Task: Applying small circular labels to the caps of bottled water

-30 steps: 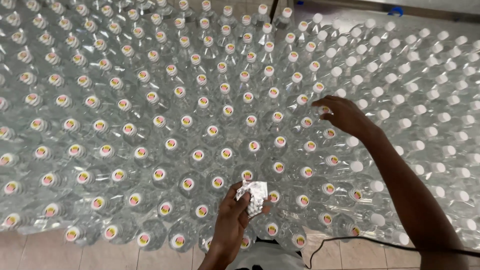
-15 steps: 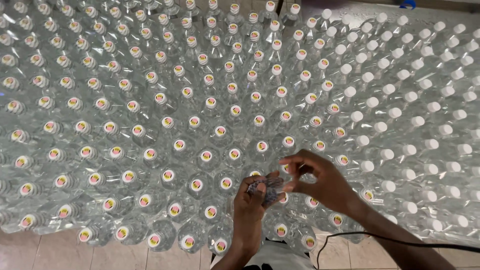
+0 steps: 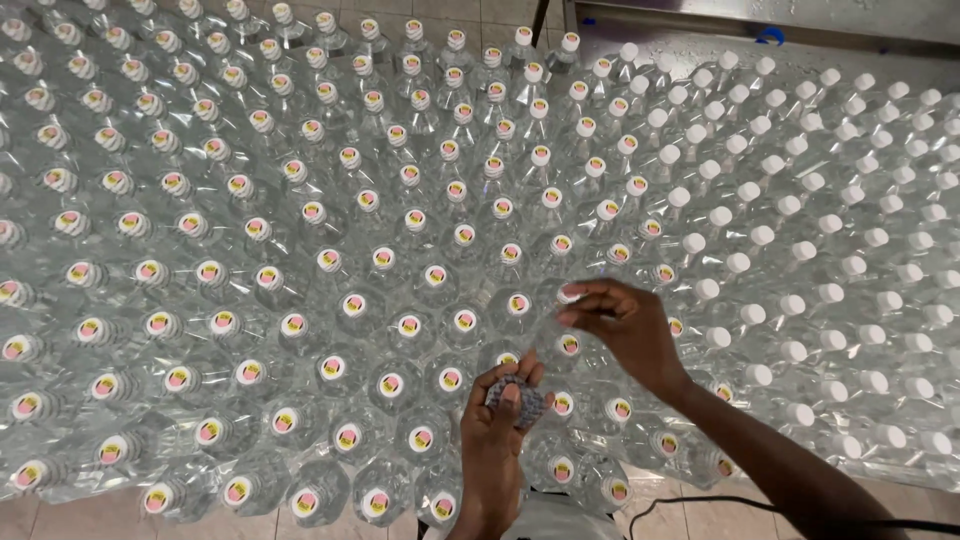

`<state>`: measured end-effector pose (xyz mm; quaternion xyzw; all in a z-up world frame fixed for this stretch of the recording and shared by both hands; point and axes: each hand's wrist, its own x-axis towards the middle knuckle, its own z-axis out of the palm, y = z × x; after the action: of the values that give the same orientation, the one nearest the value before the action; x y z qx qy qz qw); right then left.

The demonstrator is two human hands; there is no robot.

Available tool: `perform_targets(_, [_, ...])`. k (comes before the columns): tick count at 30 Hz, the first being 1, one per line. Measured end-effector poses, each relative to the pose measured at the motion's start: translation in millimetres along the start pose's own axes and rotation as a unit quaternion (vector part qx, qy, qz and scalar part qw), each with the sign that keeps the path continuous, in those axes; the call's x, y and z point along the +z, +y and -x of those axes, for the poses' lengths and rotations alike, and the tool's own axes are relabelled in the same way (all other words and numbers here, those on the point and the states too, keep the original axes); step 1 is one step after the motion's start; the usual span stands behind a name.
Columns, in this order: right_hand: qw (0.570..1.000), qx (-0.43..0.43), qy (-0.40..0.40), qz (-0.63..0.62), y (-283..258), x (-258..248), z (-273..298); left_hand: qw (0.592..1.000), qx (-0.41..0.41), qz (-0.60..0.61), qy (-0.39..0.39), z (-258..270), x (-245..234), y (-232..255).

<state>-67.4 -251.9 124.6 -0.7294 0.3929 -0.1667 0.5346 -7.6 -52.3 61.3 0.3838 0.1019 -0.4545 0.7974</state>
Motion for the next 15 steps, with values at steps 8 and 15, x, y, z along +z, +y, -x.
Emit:
perform_targets(8, [0.982,-0.181,0.021,-0.043,22.9,-25.1,-156.1,0.999,0.011,-0.007,0.036,7.9,-8.1,16.8])
perform_targets(15, [0.971,-0.202,-0.039,0.124,52.0,-24.5,-214.6,0.998,0.021,0.039,0.048,-8.2,-41.4,-8.1])
